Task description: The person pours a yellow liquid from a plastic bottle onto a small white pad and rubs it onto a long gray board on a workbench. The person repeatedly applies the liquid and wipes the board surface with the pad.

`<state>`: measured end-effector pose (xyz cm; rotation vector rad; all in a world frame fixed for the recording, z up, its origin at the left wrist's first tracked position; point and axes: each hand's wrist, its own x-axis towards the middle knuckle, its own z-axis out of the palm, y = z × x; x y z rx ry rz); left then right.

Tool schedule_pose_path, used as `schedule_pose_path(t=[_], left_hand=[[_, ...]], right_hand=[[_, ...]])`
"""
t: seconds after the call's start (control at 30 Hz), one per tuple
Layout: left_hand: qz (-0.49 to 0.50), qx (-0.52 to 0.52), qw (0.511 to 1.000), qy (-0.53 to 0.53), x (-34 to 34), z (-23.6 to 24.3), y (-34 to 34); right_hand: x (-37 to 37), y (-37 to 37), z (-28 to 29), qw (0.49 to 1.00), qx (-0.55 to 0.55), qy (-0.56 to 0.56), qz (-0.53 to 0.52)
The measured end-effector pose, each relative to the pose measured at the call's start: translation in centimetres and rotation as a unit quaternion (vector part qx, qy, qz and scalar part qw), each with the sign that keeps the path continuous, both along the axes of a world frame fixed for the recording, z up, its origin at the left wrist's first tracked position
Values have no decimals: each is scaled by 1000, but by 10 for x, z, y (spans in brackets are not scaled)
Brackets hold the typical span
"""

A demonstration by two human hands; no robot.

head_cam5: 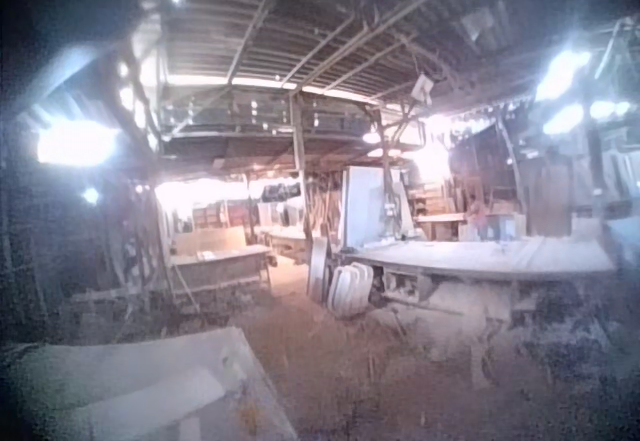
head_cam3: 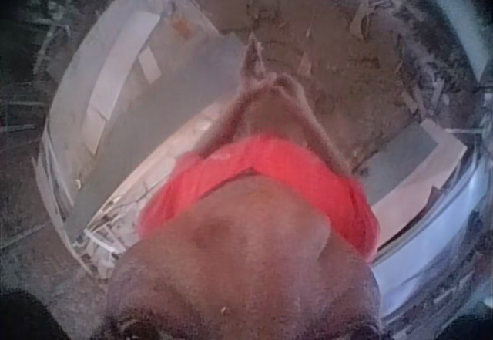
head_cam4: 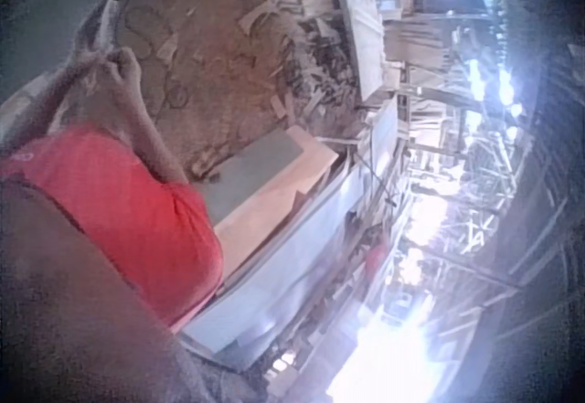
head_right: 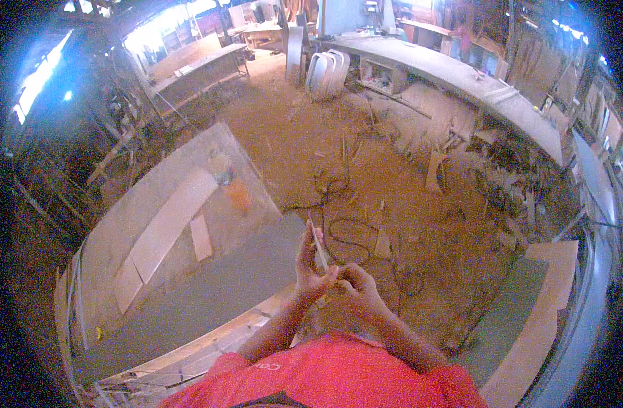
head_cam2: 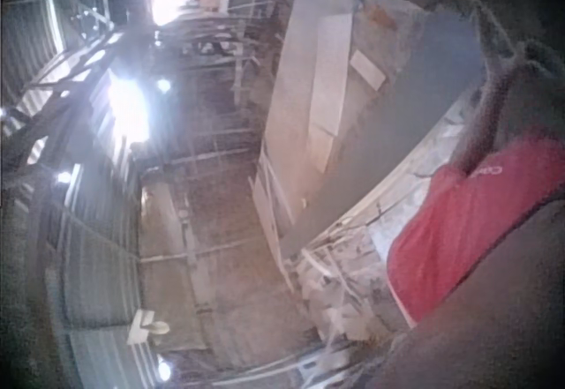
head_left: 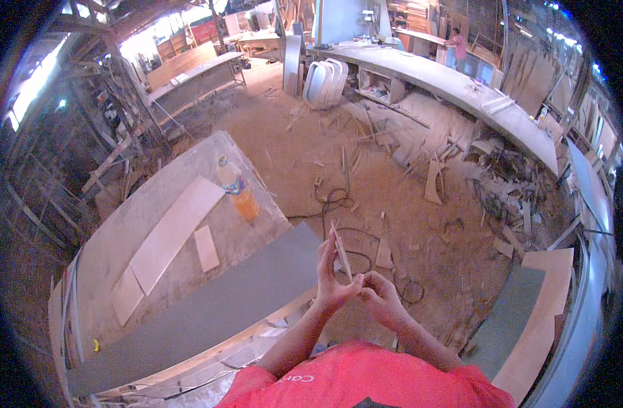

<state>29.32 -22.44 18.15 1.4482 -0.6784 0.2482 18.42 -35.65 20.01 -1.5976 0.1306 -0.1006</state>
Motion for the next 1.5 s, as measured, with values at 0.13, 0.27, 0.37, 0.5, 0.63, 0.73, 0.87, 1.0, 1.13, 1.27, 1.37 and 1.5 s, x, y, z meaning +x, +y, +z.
schedule_pose_path(t=[0.13,0.27,0.37,0.5,0.63,0.73,0.87,1.0,1.13,1.27,1.37,1.5], left_hand=[[104,76,989,-76,-7,14,-8],[129,94,982,-102,-13,27,-16],[140,133,973,-125,-19,31,-17],[138,123,971,-149,-23,23,-23],[99,109,981,-128,-30,27,-27],[94,105,981,-132,-28,28,-24],[103,110,982,-114,-28,24,-21],[75,126,986,-80,-31,33,-14],[38,75,996,-38,-25,25,-15],[-15,48,999,-1,-21,20,-18],[-11,64,998,23,-24,32,-17],[58,79,994,-57,-15,36,-8]], right_hand=[[-5,-8,-8,994,102,11,-35],[-7,-15,-13,980,181,33,-77],[-10,-17,-8,965,238,56,-93],[-10,-18,-10,944,307,70,-94],[-9,-21,-24,939,335,37,-63],[-8,-18,-10,927,370,50,-28],[-11,-39,-25,908,405,76,76],[-14,-35,-3,848,512,75,109],[-8,-43,-10,881,438,85,155],[-7,-50,-20,907,369,103,178],[-6,-39,7,914,363,110,145],[-3,-39,21,951,267,109,113]])
